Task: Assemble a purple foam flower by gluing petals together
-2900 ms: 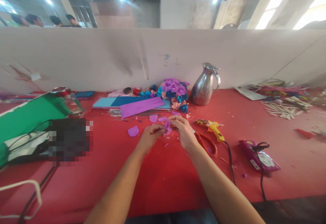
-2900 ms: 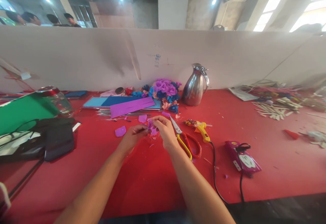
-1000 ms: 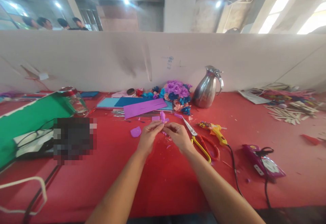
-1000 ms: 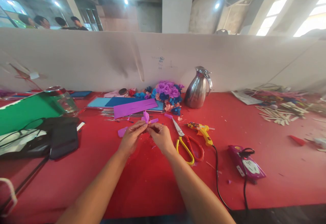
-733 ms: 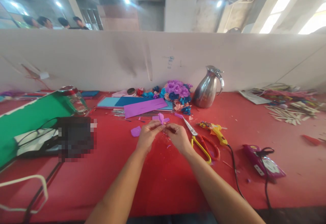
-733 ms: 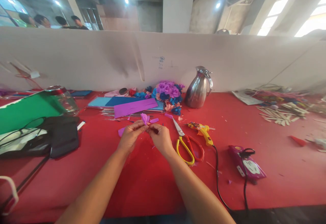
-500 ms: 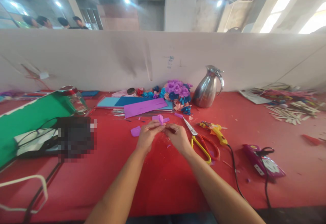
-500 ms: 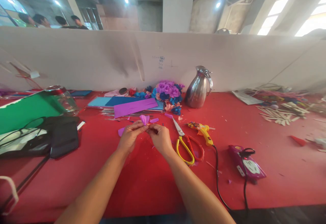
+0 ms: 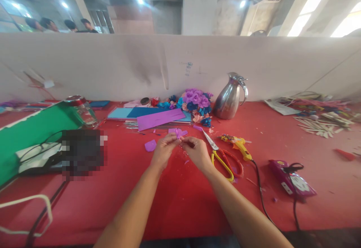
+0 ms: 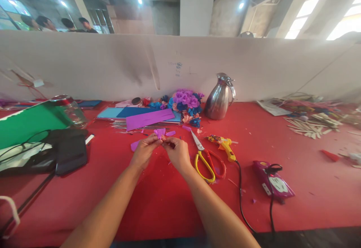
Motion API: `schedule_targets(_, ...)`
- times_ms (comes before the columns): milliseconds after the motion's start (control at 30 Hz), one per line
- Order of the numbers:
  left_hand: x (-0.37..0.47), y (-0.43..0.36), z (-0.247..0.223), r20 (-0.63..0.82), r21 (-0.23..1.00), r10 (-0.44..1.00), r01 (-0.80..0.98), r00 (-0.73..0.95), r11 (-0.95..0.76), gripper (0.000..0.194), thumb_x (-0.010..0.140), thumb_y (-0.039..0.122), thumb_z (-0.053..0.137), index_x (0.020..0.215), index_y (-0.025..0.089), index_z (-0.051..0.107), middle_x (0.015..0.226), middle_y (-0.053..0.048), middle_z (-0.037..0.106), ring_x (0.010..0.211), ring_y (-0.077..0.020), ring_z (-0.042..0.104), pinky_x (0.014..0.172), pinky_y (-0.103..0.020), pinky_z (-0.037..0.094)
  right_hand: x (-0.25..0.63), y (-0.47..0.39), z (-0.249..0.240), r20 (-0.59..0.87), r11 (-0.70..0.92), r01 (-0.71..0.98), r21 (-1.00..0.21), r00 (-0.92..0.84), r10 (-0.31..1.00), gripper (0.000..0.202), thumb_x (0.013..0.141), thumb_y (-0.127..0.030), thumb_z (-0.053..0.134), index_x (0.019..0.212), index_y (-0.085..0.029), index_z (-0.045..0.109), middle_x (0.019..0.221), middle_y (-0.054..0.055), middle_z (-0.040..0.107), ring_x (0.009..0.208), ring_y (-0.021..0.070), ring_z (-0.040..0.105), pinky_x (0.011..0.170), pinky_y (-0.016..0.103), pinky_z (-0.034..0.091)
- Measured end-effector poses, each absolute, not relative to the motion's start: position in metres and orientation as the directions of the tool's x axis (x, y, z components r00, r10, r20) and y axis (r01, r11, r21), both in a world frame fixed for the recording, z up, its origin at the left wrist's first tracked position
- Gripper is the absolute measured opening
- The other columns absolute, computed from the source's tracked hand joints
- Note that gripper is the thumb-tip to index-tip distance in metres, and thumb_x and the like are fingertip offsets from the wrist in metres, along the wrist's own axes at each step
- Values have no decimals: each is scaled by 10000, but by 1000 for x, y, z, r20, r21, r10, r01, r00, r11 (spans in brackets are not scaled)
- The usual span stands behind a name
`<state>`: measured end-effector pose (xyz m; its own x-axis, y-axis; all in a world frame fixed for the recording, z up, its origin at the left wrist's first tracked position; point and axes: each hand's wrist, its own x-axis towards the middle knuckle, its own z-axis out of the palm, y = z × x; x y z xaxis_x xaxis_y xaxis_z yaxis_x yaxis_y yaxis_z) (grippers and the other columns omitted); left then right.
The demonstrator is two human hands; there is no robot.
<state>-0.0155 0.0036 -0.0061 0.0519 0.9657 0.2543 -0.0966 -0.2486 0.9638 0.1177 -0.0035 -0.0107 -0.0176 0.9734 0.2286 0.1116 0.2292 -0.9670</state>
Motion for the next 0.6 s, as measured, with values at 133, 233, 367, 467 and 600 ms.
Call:
schedule_targets(133,-14,3,-4,286,957,958,-52,35,-284,136,694,336,721,731,209,750,863,-31,655,886,-193,555,878,-317,405,117,-3,-13,244,247,106,-963,-40,969,187,725,-346,619,809,-215,722,787,39,726,652,191,602,648,317,450)
schedule_targets(233,-14,4,-3,311,950,950,-25,-14,-312,155,688,348,717,709,195,726,823,-23,629,852,-186,548,833,-298,418,117,-5,-11,255,255,137,-957,-18,967,188,709,-261,576,832,-207,709,789,26,715,625,164,585,620,288,447)
schedule_targets(367,-16,7,-4,307,952,951,15,-47,-306,121,720,305,669,707,191,703,760,-5,623,774,-162,553,758,-269,420,123,-9,0,280,279,35,-960,48,959,204,728,-257,549,869,-190,680,816,23,689,620,137,560,584,254,429)
schedule_targets(467,-16,9,-6,291,955,956,75,-34,-288,116,724,273,637,734,196,723,748,-12,660,764,-176,581,740,-279,431,129,-10,10,283,288,-76,-955,71,956,195,753,-327,580,862,-190,666,783,12,663,647,134,551,603,250,419)
schedule_targets(600,-17,13,-12,313,939,949,154,-19,-307,148,728,266,614,769,210,745,805,-31,703,804,-196,607,772,-309,448,134,-9,15,279,284,-103,-953,65,958,201,744,-357,606,839,-189,665,765,5,649,669,137,546,632,258,413)
